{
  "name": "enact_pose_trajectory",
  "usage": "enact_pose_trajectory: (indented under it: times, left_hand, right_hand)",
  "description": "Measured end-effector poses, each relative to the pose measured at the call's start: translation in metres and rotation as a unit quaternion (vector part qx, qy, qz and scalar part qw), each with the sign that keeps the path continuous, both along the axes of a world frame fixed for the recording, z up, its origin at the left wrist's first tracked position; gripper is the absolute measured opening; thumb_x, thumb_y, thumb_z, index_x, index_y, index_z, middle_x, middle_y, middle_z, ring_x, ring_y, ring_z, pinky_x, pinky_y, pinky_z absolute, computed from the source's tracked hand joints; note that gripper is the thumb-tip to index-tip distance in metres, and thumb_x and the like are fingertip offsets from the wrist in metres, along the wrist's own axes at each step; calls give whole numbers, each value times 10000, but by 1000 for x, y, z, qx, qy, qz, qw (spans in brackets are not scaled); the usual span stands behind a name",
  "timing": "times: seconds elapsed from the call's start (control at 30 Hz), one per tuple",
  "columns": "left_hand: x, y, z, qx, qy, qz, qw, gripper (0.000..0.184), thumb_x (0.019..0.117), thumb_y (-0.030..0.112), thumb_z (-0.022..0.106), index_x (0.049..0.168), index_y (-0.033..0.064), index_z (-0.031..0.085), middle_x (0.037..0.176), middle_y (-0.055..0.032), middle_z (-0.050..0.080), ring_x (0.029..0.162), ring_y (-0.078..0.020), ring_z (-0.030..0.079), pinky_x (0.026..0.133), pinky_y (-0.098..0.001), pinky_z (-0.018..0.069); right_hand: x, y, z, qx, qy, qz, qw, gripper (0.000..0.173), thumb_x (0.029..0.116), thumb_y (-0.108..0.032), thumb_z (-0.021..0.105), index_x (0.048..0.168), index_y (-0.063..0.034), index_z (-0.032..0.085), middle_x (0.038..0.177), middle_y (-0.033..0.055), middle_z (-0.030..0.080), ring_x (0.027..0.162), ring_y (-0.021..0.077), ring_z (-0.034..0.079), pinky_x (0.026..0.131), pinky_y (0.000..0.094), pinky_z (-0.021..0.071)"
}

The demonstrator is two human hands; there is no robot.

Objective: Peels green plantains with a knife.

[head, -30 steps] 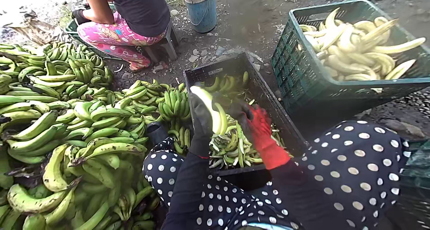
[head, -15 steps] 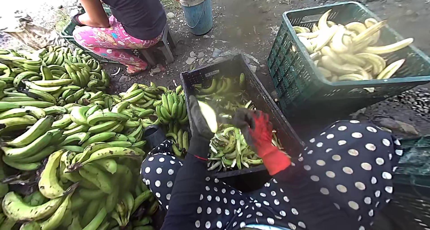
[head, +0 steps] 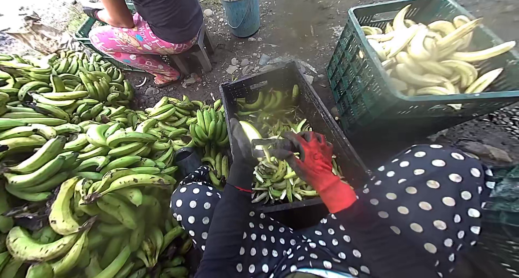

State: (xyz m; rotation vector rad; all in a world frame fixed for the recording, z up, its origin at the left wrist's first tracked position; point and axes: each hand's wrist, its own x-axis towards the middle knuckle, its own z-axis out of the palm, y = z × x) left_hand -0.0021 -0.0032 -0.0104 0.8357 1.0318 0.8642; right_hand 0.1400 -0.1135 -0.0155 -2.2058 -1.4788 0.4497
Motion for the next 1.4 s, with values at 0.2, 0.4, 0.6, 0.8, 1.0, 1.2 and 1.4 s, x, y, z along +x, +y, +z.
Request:
enact_pose_trajectory:
  times: [0.2, 0.4, 0.6, 0.8, 1.0, 1.2, 1.4]
  left_hand:
    - [3, -19, 35, 126, 206, -172, 955, 414, 1117, 305, 258, 1315, 46, 513, 1013, -101, 599, 840, -141, 583, 765, -341, 524]
    - [6, -20, 7, 178, 39, -293, 939, 679, 1024, 516, 363, 1550, 89, 318, 1169, -122, 689, 965, -197, 705, 850, -387, 607]
    - [-5, -6, 0, 63, -110, -133, 983, 499, 1083, 532, 257, 1202, 204, 614, 906, 2, 659, 765, -103, 641, 682, -312, 572]
    - [-17, -11, 2, -57, -183, -113, 975, 364, 1093, 381, 315, 997, 178, 602, 743, 36, 575, 609, -46, 564, 562, -179, 498]
    - [-9, -14, 7, 94, 105, -109, 984, 444, 1089, 445, 312, 1344, 162, 541, 1042, -64, 643, 863, -157, 630, 755, -369, 557]
    - [-2, -31, 11, 264, 182, -253, 913, 575, 1052, 377, 333, 1530, 65, 401, 1429, -120, 555, 1207, -155, 590, 1034, -406, 496]
    - [-4, -9, 2, 86, -65, -195, 975, 504, 991, 624, 435, 1370, 304, 527, 981, -13, 667, 753, -141, 657, 634, -340, 585]
  right_hand:
    - [11, 16, 7, -108, 118, -45, 986, 429, 1049, -395, 509, 1408, -186, 620, 1359, 240, 604, 1306, 469, 518, 1008, 701, 390]
    - [44, 24, -13, -83, 185, -84, 976, 419, 1105, -327, 401, 1360, -59, 599, 1247, 259, 655, 1186, 437, 614, 976, 663, 445]
    - [24, -5, -14, 27, 73, 11, 997, 560, 945, -505, 585, 1375, -151, 643, 1348, 254, 593, 1285, 499, 514, 998, 736, 378]
    - [12, -15, -31, 197, -42, 82, 976, 709, 888, -726, 438, 1257, -198, 735, 1233, 214, 656, 1216, 507, 555, 992, 749, 344]
    - [8, -5, 3, -45, 66, 21, 997, 534, 980, -557, 522, 1370, -221, 664, 1341, 230, 612, 1286, 485, 520, 974, 722, 387]
    - [19, 27, -48, -32, 365, -54, 929, 400, 1108, -305, 384, 1329, -53, 601, 1065, 153, 666, 930, 239, 641, 852, 451, 531]
    - [28, 4, -33, 47, 238, -7, 970, 394, 1072, -252, 457, 1368, -41, 610, 1291, 213, 659, 1210, 347, 624, 1035, 565, 473]
